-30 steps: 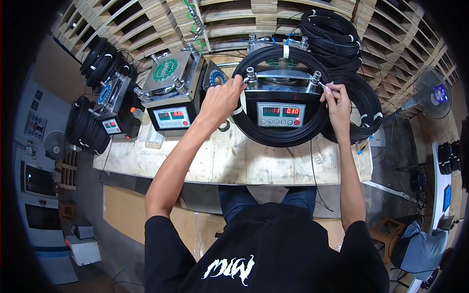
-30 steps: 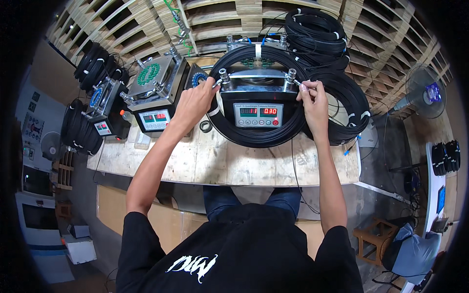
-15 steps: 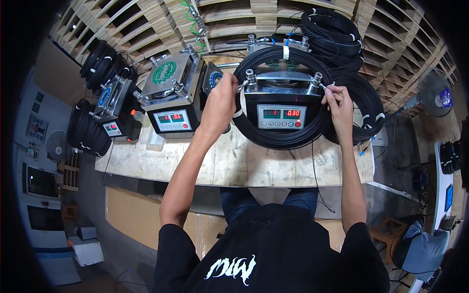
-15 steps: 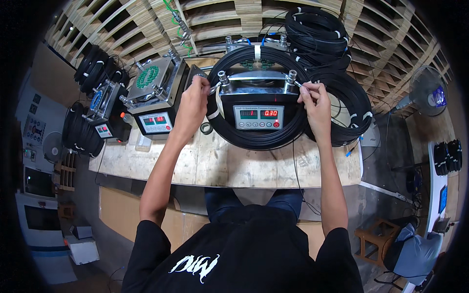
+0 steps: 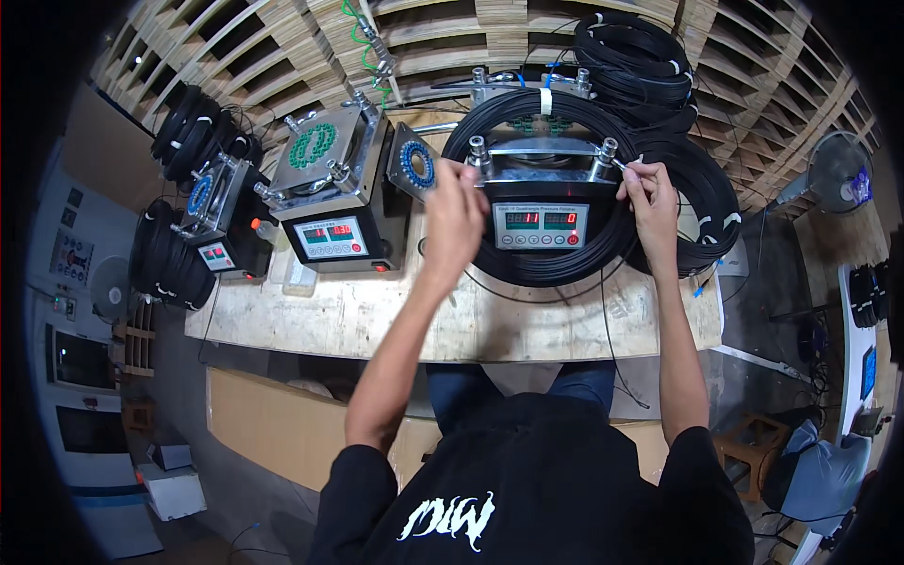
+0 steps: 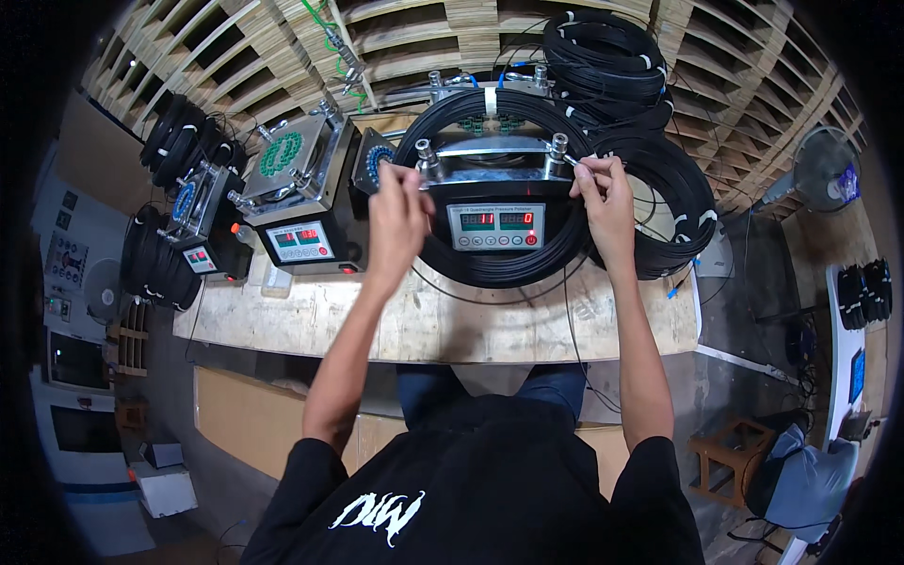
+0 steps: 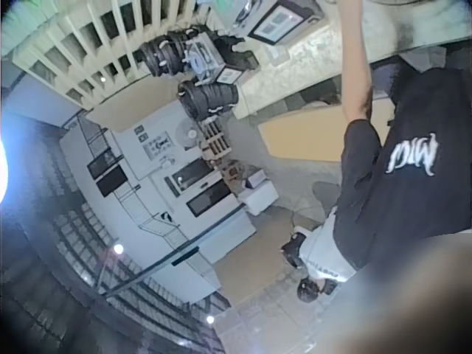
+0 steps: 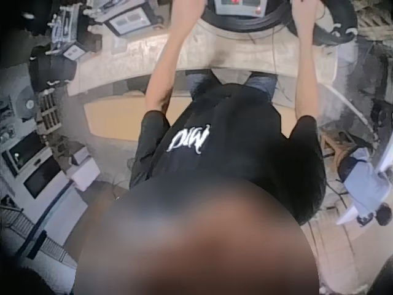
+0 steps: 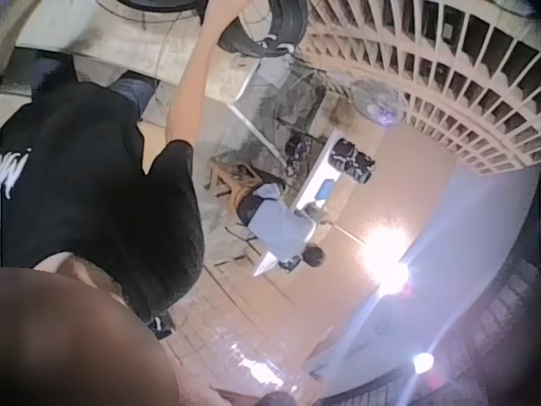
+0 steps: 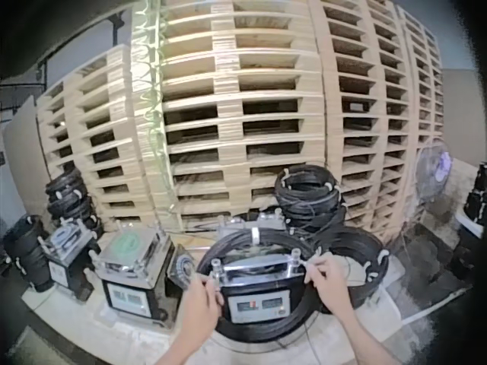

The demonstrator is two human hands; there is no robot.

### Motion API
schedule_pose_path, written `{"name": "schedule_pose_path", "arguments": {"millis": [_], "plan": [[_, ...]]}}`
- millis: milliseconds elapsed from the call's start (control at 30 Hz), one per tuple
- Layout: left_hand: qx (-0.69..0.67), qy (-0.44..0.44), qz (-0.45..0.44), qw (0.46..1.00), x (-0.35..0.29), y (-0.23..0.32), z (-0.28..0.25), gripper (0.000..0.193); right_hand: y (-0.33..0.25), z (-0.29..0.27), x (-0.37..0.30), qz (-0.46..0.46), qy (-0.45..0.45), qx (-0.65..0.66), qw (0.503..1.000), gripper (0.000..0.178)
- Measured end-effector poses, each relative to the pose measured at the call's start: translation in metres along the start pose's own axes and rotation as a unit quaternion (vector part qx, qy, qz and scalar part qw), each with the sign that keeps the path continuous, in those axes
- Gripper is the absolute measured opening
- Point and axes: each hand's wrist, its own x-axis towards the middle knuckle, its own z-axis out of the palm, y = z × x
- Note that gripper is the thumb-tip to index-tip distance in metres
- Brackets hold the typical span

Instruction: Testing fiber optic cable coils by connecting them to an electronic test fixture and checking connections.

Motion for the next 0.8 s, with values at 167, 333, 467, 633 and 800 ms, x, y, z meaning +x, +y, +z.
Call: {"name": "schedule_pose_path", "arguments": {"millis": [167, 333, 467, 633, 800], "plan": [[-0.177, -0.044, 0.07, 0.981, 0.0, 0.019, 0.037, 0.014, -0.006, 0.0, 0.0, 0.01, -0.016, 0.002, 1.0, 0.018], [0.034, 0.012, 0.073, 0.997, 0.0, 0.027, 0.008, 0.014, -0.002, -0.001, 0.0, 0.032, -0.019, 0.039, 0.999, 0.017], [-0.133, -0.077, -0.023, 0.988, 0.01, -0.001, -0.015, 0.017, -0.004, 0.0, 0.002, 0.011, -0.011, 0.022, 1.0, 0.018], [-0.18, -0.114, -0.038, 0.976, 0.026, -0.013, -0.015, 0.021, -0.006, 0.003, -0.002, 0.022, -0.001, 0.033, 0.999, 0.018], [-0.101, -0.023, -0.002, 0.995, 0.029, -0.002, 0.02, 0.018, -0.006, 0.002, -0.003, 0.026, 0.004, 0.022, 0.999, 0.017]]}}
